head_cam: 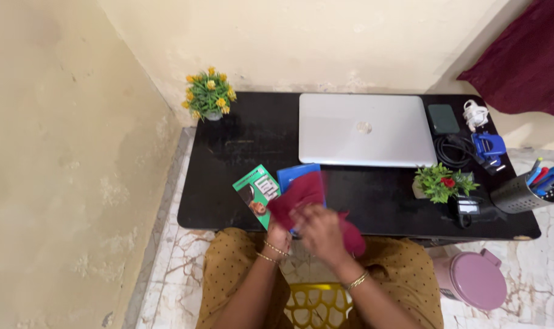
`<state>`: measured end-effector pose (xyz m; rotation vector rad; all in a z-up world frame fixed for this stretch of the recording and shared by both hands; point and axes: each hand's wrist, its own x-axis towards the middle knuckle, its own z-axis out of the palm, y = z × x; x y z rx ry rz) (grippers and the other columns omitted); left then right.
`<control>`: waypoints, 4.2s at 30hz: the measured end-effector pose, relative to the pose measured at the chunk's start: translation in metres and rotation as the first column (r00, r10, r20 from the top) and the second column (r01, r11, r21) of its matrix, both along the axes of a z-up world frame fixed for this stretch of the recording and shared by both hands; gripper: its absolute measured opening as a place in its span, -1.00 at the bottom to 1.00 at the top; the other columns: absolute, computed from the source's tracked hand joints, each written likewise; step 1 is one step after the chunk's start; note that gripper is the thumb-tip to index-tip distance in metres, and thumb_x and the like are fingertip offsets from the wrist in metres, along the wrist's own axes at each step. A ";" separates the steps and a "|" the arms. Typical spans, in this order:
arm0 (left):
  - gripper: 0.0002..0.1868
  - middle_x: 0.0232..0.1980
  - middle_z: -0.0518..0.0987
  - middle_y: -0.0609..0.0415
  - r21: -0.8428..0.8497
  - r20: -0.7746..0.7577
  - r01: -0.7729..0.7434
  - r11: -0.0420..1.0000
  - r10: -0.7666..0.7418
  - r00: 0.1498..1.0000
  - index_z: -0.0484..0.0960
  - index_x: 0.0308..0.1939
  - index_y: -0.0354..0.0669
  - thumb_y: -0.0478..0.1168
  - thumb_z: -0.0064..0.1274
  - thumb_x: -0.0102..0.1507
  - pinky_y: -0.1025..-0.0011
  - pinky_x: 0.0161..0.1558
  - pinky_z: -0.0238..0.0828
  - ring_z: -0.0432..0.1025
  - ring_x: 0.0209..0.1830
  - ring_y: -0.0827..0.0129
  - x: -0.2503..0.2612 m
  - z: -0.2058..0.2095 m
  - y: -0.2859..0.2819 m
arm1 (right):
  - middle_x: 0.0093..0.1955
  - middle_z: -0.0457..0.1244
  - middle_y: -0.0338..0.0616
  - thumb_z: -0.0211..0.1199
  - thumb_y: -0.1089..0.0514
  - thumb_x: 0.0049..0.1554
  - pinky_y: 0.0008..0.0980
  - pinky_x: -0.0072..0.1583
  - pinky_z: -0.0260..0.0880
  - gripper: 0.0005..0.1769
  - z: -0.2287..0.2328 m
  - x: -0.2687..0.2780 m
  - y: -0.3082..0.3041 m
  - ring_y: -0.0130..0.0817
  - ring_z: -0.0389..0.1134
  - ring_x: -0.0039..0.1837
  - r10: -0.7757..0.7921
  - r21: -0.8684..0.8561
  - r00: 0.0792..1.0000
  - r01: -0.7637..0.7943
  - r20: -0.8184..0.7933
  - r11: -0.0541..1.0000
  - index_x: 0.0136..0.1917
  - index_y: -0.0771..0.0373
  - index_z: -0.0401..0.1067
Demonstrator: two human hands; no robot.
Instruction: The person wipes a small potted plant, a blue book, and a green booklet with a red cloth. They move the plant aside, wipe the desk surface, then wipe each item individually before placing them back on the desk.
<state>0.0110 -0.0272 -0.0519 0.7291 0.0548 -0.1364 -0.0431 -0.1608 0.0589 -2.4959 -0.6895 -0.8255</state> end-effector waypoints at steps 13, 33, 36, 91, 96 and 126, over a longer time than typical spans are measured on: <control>-0.56 0.14 0.56 0.15 0.069 -0.015 0.189 0.980 -0.189 0.982 0.40 0.35 -0.13 -0.19 -0.02 0.39 0.45 0.12 0.45 0.47 0.08 0.49 -0.003 0.011 -0.007 | 0.34 0.21 -0.03 0.20 0.13 0.09 0.02 0.30 0.09 -0.50 0.002 0.014 -0.016 0.04 0.13 0.44 -0.312 0.094 0.949 0.315 -0.044 0.945 0.32 0.15 0.45; -0.69 0.10 0.58 0.11 -0.199 -0.050 0.106 0.974 -0.118 0.992 0.45 0.21 -0.16 -0.24 -0.02 0.38 0.32 0.13 0.53 0.50 0.09 0.40 0.006 0.044 0.006 | 0.24 0.29 -0.08 0.25 0.28 -0.02 -0.02 0.34 0.08 -0.46 -0.014 0.027 -0.037 -0.09 0.17 0.43 -0.426 0.091 0.877 0.454 -0.220 0.887 0.26 0.06 0.52; -0.66 0.10 0.59 0.15 -0.242 -0.117 0.052 0.969 -0.082 0.990 0.49 0.22 -0.14 -0.20 -0.04 0.37 0.35 0.11 0.52 0.50 0.10 0.42 0.009 0.048 0.013 | 0.38 0.27 -0.06 0.31 0.22 0.04 0.00 0.37 0.01 -0.66 0.009 0.036 -0.056 -0.05 0.09 0.45 -0.499 0.269 0.866 0.483 -0.009 0.833 0.12 0.06 0.55; -0.54 -0.19 0.72 -0.07 -0.409 -0.020 0.271 0.871 -0.306 0.952 0.61 0.05 -0.33 -0.08 0.22 0.19 0.37 -0.21 0.66 0.65 -0.29 0.28 0.013 -0.007 0.020 | 0.24 0.36 0.07 0.18 0.24 0.17 -0.27 0.24 0.45 -0.48 0.075 0.002 -0.022 -0.21 0.42 0.19 0.534 0.743 0.571 0.646 -0.623 0.176 0.40 0.34 0.33; -0.59 -0.12 0.71 -0.08 -0.438 0.106 0.316 0.842 -0.301 0.948 0.58 0.10 -0.32 -0.16 0.20 0.24 0.36 -0.15 0.65 0.64 -0.22 0.27 0.011 0.002 0.015 | 0.20 0.38 0.06 0.05 0.48 0.14 -0.27 0.24 0.42 -0.58 0.066 0.014 -0.032 -0.23 0.41 0.17 0.401 0.854 0.764 0.508 -0.506 0.110 0.24 0.37 0.48; -0.58 0.06 0.65 0.07 -0.539 -0.074 0.045 0.841 -0.101 0.992 0.53 0.21 -0.17 -0.11 0.11 0.30 0.31 0.13 0.49 0.55 0.04 0.34 0.002 0.094 0.029 | 0.69 -0.22 0.07 0.47 0.16 -0.20 0.05 0.38 0.05 0.01 0.080 0.002 0.012 0.06 -0.14 0.59 -0.270 -0.289 0.886 0.164 -0.377 0.943 0.51 0.10 0.22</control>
